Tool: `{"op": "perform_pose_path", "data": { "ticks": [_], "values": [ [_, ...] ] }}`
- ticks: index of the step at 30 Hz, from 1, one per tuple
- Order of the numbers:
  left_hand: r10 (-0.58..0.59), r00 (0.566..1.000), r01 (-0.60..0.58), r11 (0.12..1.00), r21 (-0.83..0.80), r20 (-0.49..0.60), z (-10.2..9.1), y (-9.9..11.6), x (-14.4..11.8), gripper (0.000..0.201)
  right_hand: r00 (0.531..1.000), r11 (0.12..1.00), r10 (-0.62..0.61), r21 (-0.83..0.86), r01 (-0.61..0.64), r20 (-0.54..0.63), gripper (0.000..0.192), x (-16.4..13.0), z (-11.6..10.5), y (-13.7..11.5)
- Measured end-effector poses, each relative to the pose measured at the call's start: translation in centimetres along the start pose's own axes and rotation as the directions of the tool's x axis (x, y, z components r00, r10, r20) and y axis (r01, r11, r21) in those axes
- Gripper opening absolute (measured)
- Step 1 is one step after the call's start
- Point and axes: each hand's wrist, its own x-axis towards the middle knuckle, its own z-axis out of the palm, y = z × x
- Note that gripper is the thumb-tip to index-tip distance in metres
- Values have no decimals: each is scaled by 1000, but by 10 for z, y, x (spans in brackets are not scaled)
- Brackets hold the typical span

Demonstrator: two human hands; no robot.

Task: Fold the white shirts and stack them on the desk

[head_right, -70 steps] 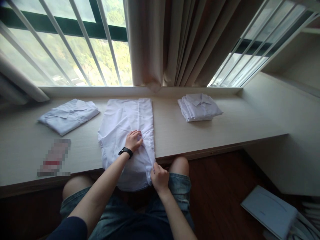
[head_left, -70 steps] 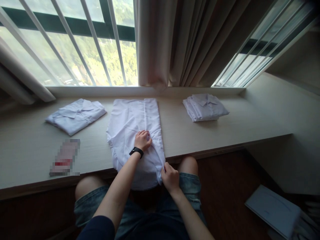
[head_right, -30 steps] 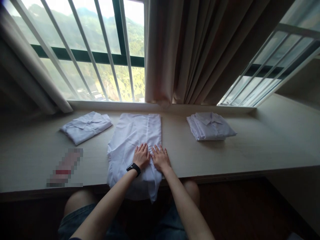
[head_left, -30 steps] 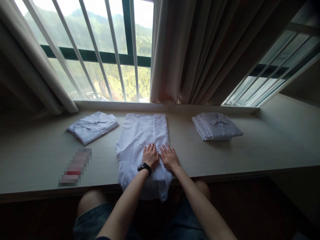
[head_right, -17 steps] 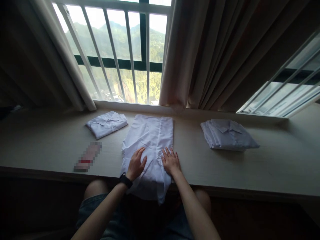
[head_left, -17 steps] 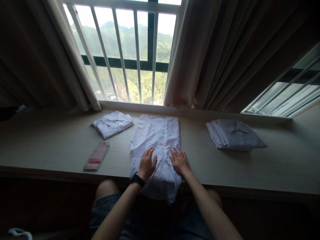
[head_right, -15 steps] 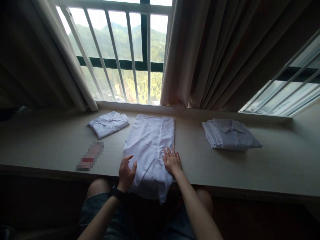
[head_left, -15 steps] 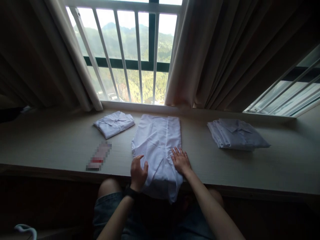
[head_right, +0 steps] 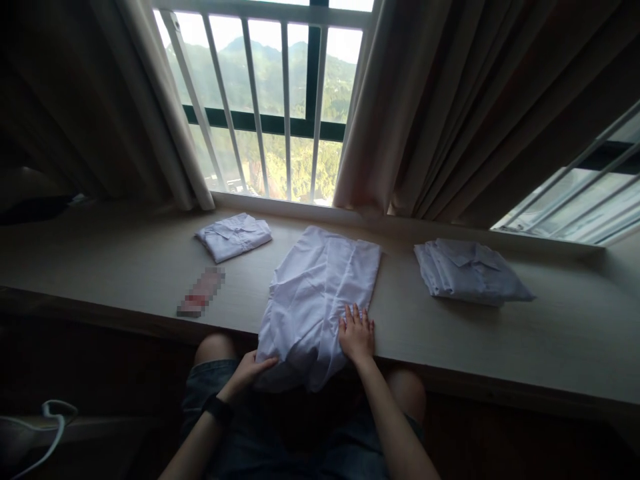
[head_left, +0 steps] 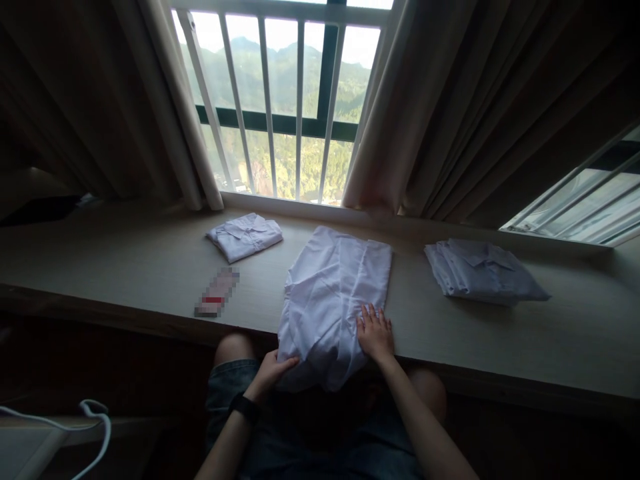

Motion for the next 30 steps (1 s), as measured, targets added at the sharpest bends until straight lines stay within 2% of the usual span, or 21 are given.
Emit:
{"op": "perform_pose_path", "data": {
  "ticks": [2, 4, 6, 8, 11, 13, 15, 17, 23, 27, 30],
  "values": [
    [5, 999, -1, 996, -93, 45, -2, 4, -17, 52, 1000, 1000, -13, -3, 13, 4, 60, -6, -7, 6],
    [-5, 995, 25, 979, -205, 97, -1, 6, -37, 50, 995, 997, -78, 11, 78, 60, 59, 4, -20, 16],
    [-37, 987, 80, 957, -279, 158, 1, 9, -55, 50, 982, 988, -155, 34, 153, 108, 58, 27, -35, 25],
    [-65, 979, 129, 933, -336, 194, 5, 10, -71, 52, 962, 964, -266, 46, 264, 60, 57, 57, -45, 31],
    [-79, 981, 156, 864, -480, 178, 10, 6, -87, 58, 896, 897, -441, 19, 442, -39, 62, 92, -41, 35],
    [-118, 976, 204, 795, -572, 183, 11, 1, -94, 61, 883, 883, -468, 11, 468, -32, 62, 102, -29, 35],
    [-169, 959, 277, 729, -626, 228, 9, -4, -102, 65, 895, 895, -446, 20, 446, -20, 60, 104, -15, 35],
    [-190, 952, 302, 717, -628, 241, 5, -6, -110, 67, 906, 906, -422, 32, 422, -23, 59, 101, -6, 36],
    [-136, 990, 140, 854, -501, 45, 4, -14, -127, 74, 946, 946, -322, 35, 323, -28, 59, 84, -6, 31],
    [-65, 994, 19, 893, -450, -88, 5, -22, -120, 84, 978, 978, -205, 31, 206, -23, 61, 65, -6, 25],
    [-46, 977, -17, 956, -294, -207, -10, -14, -110, 87, 994, 994, -107, 24, 108, -17, 62, 45, -3, 24]
  ]
}}
